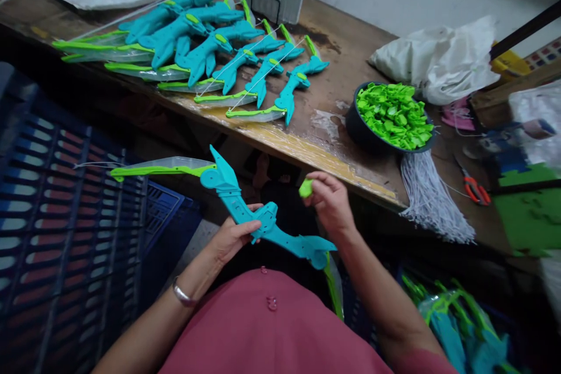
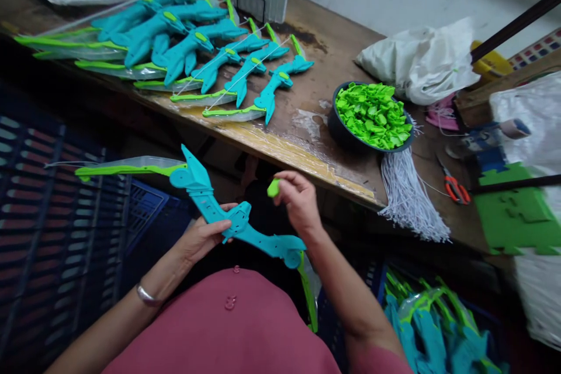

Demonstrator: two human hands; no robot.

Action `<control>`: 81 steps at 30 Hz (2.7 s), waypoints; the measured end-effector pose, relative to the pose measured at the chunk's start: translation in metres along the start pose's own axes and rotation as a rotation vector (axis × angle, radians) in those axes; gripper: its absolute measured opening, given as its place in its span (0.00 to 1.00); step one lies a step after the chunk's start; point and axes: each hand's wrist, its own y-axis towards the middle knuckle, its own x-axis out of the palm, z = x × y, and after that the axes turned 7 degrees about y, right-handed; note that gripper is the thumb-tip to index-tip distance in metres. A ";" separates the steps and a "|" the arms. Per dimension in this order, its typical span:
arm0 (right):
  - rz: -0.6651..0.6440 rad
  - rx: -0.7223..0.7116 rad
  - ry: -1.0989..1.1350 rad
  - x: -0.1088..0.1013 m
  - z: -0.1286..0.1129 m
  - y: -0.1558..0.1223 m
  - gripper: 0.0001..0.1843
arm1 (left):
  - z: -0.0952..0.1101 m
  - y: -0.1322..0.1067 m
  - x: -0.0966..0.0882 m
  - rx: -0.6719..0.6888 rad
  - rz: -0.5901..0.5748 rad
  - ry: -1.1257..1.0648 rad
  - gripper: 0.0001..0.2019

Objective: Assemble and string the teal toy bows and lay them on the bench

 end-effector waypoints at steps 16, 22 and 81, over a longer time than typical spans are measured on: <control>-0.009 -0.109 -0.350 0.036 0.016 -0.082 0.04 | 0.002 -0.021 0.020 0.189 0.001 0.162 0.24; -0.014 -0.121 -0.334 0.040 0.011 -0.085 0.05 | 0.002 -0.025 0.020 0.207 -0.016 0.235 0.23; 0.477 -0.104 -1.245 -0.184 -0.092 0.171 0.17 | 0.006 0.011 0.002 0.052 0.170 -0.254 0.30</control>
